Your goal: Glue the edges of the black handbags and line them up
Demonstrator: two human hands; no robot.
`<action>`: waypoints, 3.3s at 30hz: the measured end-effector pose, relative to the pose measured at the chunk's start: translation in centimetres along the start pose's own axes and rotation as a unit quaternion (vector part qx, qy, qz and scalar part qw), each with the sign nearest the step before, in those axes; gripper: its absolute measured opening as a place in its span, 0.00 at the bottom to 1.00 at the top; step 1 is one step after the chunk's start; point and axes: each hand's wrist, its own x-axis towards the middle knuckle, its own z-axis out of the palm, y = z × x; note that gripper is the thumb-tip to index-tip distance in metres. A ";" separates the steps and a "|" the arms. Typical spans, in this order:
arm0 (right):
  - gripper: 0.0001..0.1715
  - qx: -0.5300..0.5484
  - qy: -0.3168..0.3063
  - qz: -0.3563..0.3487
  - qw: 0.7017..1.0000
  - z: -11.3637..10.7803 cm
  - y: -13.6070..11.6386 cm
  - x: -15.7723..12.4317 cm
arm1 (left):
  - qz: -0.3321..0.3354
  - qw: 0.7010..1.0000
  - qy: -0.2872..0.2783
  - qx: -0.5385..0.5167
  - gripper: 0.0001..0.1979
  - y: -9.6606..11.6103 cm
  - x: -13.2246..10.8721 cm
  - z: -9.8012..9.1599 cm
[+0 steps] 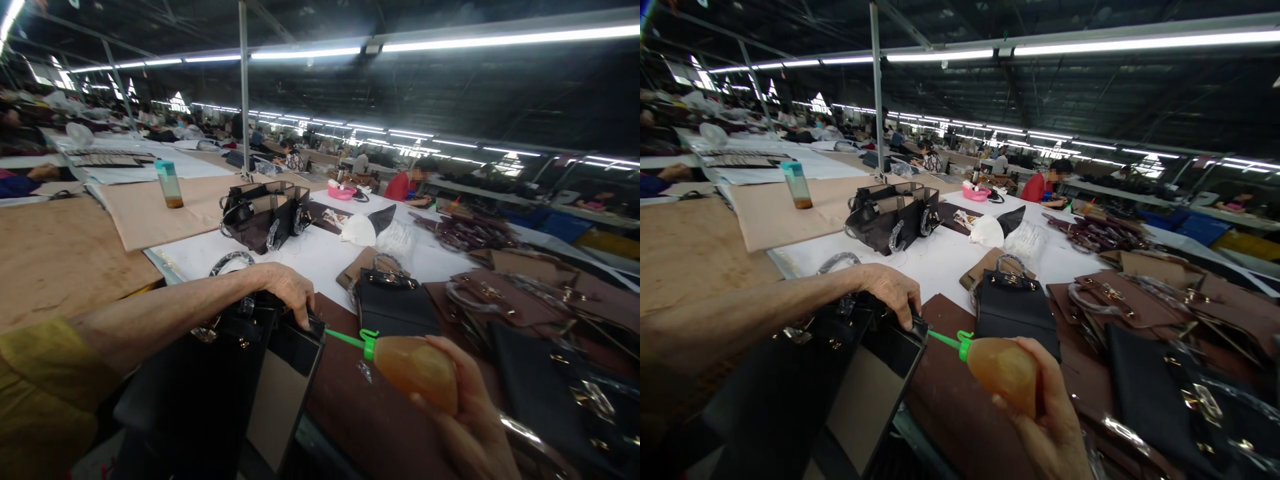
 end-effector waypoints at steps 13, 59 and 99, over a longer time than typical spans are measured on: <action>0.29 -0.030 0.025 0.022 0.999 0.1 0.2 0.1 | 0.020 0.992 0.075 0.104 0.16 0.7 -0.7 -0.2; 0.30 -0.013 -0.043 0.056 0.997 1.7 3.6 -3.6 | -0.009 0.975 0.130 0.182 0.17 1.3 -0.6 -0.2; 0.33 0.064 0.043 0.047 0.996 2.6 4.7 1.1 | 0.018 0.821 0.352 0.449 0.07 2.6 1.2 2.0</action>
